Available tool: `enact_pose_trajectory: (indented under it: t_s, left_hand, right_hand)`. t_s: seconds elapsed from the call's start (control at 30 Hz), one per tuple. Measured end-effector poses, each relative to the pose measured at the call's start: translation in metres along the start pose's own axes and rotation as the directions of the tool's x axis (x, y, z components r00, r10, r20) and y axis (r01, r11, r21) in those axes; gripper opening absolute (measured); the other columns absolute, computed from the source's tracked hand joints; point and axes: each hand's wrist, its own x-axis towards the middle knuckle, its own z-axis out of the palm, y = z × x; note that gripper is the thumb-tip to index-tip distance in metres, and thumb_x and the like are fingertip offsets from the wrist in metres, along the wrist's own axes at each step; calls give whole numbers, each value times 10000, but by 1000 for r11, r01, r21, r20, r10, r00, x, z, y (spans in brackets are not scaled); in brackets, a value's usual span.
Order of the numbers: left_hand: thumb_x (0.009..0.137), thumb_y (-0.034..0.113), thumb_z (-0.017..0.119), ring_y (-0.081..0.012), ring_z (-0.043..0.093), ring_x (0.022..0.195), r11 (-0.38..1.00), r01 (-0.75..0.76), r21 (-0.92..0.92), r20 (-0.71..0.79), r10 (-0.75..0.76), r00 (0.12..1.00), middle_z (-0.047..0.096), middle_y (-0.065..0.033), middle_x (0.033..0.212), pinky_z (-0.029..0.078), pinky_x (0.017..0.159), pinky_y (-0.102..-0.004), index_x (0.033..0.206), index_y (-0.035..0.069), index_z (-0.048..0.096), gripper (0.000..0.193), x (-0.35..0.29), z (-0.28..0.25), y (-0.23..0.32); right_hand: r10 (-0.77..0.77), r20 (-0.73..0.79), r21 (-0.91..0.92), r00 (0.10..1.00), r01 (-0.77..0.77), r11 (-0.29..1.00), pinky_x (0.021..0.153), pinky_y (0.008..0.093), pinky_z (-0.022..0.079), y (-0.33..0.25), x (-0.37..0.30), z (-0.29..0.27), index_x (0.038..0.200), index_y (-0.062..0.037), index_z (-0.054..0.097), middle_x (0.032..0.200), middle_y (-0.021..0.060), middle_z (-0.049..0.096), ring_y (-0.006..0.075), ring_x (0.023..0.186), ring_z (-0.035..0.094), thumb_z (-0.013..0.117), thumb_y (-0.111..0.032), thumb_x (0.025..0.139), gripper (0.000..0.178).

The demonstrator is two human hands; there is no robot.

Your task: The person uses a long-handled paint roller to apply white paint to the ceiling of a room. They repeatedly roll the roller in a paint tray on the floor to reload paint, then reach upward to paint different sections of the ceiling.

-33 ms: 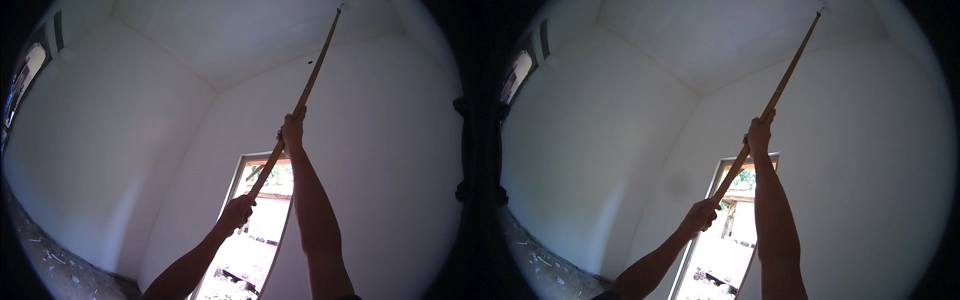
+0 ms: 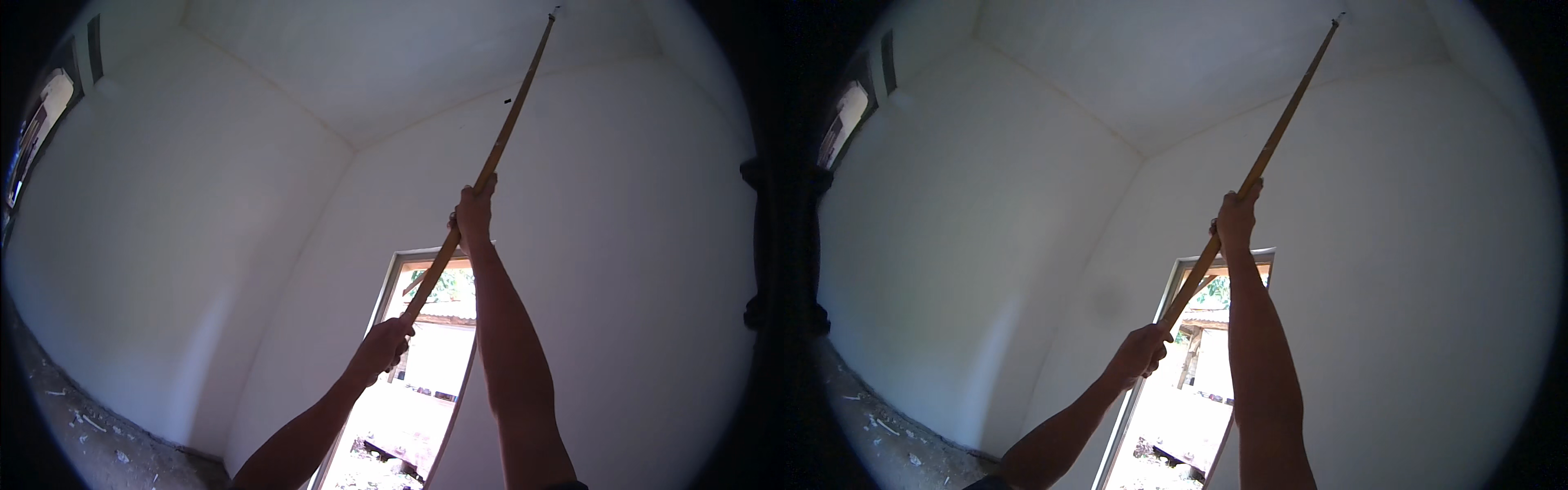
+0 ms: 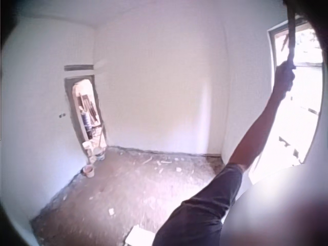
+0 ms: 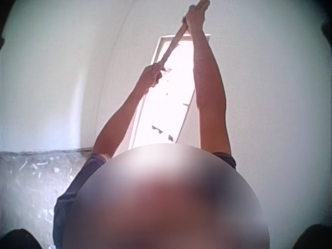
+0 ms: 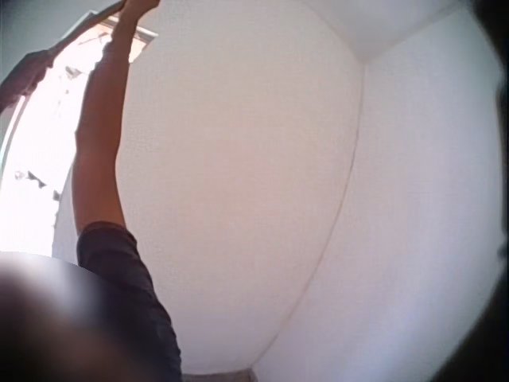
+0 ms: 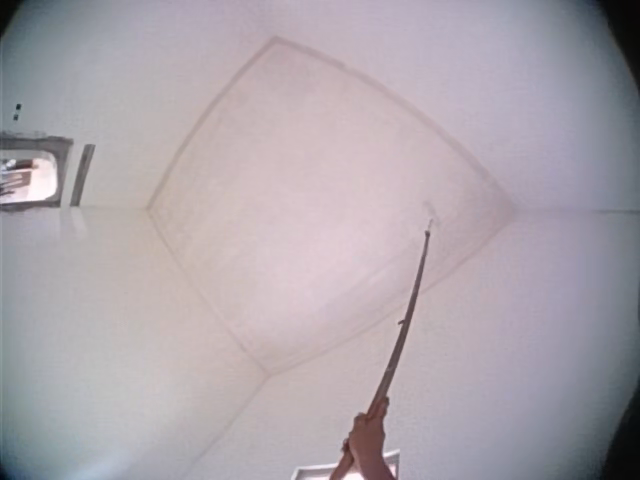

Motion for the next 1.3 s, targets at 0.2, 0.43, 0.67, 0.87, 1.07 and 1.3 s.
enact_pose_trajectory:
  t_s: [0.2, 0.43, 0.67, 0.87, 1.07, 1.3]
  left_hand:
    - [1087, 535, 452, -56, 373, 442, 998, -2, 63, -85, 8, 996, 454, 52, 606, 348, 408, -250, 993, 63, 597, 503, -2, 14, 8]
    - [1090, 527, 446, -41, 411, 440, 996, -12, 87, -96, 20, 995, 490, 43, 608, 346, 380, -228, 1004, 72, 600, 488, 13, 9, -7]
    - [1077, 549, 463, -31, 397, 441, 994, -10, 109, -133, 24, 991, 476, 55, 620, 336, 383, -220, 974, 74, 598, 504, 31, -5, -13]
    - [1083, 555, 437, -31, 390, 436, 985, 29, 168, -204, 6, 979, 463, 49, 617, 336, 386, -221, 980, 75, 590, 514, 32, 2, -13]
    - [1076, 590, 420, -33, 380, 432, 981, 46, 187, -229, -2, 973, 448, 41, 628, 331, 384, -217, 990, 78, 571, 541, 38, 5, -17]
    - [1088, 561, 412, -38, 384, 433, 979, 93, 180, -277, -40, 960, 458, 43, 621, 330, 390, -226, 984, 79, 567, 517, 45, 2, -19]
  right_hand:
    - [28, 67, 39, 997, -31, 999, 444, 322, 479, 1, 6, -1, 1647, -279, 9, 713, 56, 463, 143, 502, 490, 439, -214, 1043, 744]
    - [-16, 56, 50, 998, 14, 999, 381, 350, 497, 20, 16, 3, 1657, -273, 21, 755, 112, 578, 182, 453, 546, 448, -192, 1032, 762]
    - [32, 103, 142, 994, -47, 989, 434, 315, 488, 41, 25, 9, 1655, -319, -15, 770, 63, 489, 138, 498, 486, 447, -206, 1033, 783]
    - [28, 110, 163, 994, -46, 986, 412, 352, 517, 57, 32, 12, 1649, -309, 4, 751, 100, 578, 184, 491, 564, 461, -167, 1043, 772]
    - [103, 170, 168, 980, -132, 977, 444, 315, 510, 64, 37, 11, 1650, -349, 5, 797, 76, 543, 142, 515, 529, 449, -202, 1046, 763]
    - [133, 198, 164, 971, -166, 972, 441, 323, 532, 81, 44, 22, 1646, -351, 14, 773, 81, 576, 167, 524, 575, 456, -180, 1047, 764]
